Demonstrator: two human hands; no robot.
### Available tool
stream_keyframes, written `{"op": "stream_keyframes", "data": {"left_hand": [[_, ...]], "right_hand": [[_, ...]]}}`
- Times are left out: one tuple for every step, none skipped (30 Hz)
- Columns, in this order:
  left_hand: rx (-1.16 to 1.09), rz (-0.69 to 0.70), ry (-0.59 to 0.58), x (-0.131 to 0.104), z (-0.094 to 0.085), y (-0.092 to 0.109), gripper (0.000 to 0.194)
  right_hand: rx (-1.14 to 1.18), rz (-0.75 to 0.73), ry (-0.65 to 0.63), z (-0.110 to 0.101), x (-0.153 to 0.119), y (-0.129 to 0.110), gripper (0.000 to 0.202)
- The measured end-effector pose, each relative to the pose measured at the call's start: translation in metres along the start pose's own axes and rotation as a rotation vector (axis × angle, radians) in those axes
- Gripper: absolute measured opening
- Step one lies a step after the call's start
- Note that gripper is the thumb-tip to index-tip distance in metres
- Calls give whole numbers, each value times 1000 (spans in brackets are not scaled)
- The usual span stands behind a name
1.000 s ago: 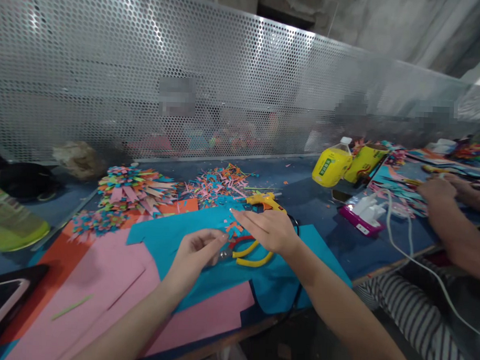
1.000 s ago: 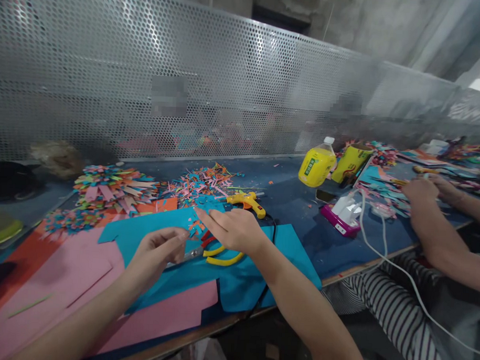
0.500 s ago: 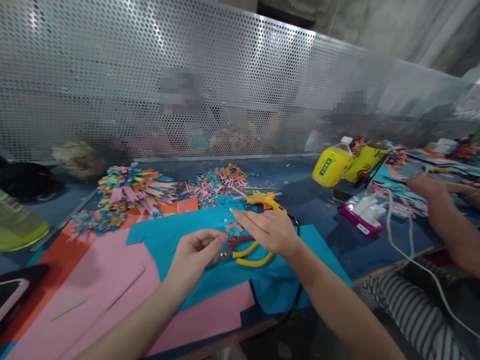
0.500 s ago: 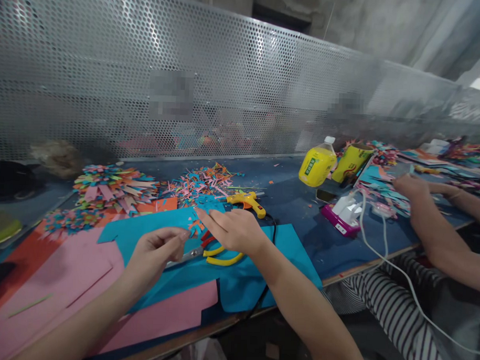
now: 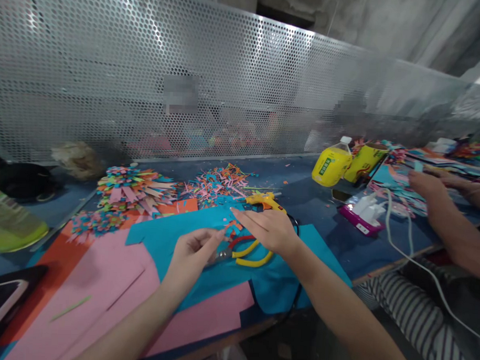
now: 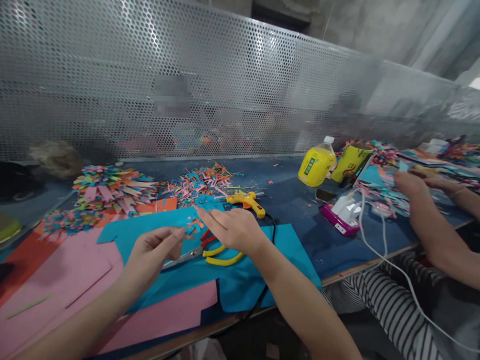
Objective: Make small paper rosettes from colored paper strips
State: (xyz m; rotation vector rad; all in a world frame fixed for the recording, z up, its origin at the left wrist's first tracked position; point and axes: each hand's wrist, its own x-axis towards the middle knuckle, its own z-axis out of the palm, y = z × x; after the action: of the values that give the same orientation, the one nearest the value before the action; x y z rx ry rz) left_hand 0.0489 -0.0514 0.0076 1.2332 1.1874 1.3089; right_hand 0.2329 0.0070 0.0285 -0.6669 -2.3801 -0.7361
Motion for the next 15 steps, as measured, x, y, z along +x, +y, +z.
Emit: {"op": "stream_keyframes", "data": {"left_hand": [[-1,23,3,0,-2,0,30],[-11,51,17,0,-3,1,30],[-30,84,43,1,-5,2,29],[-58,124,85,1,-7,4,27],[-96,173,141,2,-9,7,26],[-144,227,200,3,-11,10,24],[-198,281,254,4,-12,14,24],[-254,331,299,5,-13,17,23],[-305,373,332,6,-13,20,22],[-336,404,354,7,-13,22,18],[-337,429,370,8,-13,23,12],[-306,447,378,9,-12,23,4],[-246,454,370,10,-12,21,9],[-170,449,340,10,-11,19,19],[-89,435,293,9,-10,16,26]], "right_hand": [[50,35,13,2,0,0,33],[121,78,23,4,0,1,31],[208,127,29,6,0,1,28],[302,178,25,7,1,1,24],[396,223,10,7,2,1,21],[481,263,-13,7,3,1,17],[556,295,-37,7,4,1,16],[623,320,-65,7,5,1,18],[687,340,-97,7,5,1,21],[750,358,-130,7,6,1,24],[812,377,-161,7,6,0,27],[870,395,-195,7,6,0,28],[923,411,-228,7,6,-1,29],[969,423,-259,7,6,-1,29],[1008,432,-284,7,5,-1,29]]}}
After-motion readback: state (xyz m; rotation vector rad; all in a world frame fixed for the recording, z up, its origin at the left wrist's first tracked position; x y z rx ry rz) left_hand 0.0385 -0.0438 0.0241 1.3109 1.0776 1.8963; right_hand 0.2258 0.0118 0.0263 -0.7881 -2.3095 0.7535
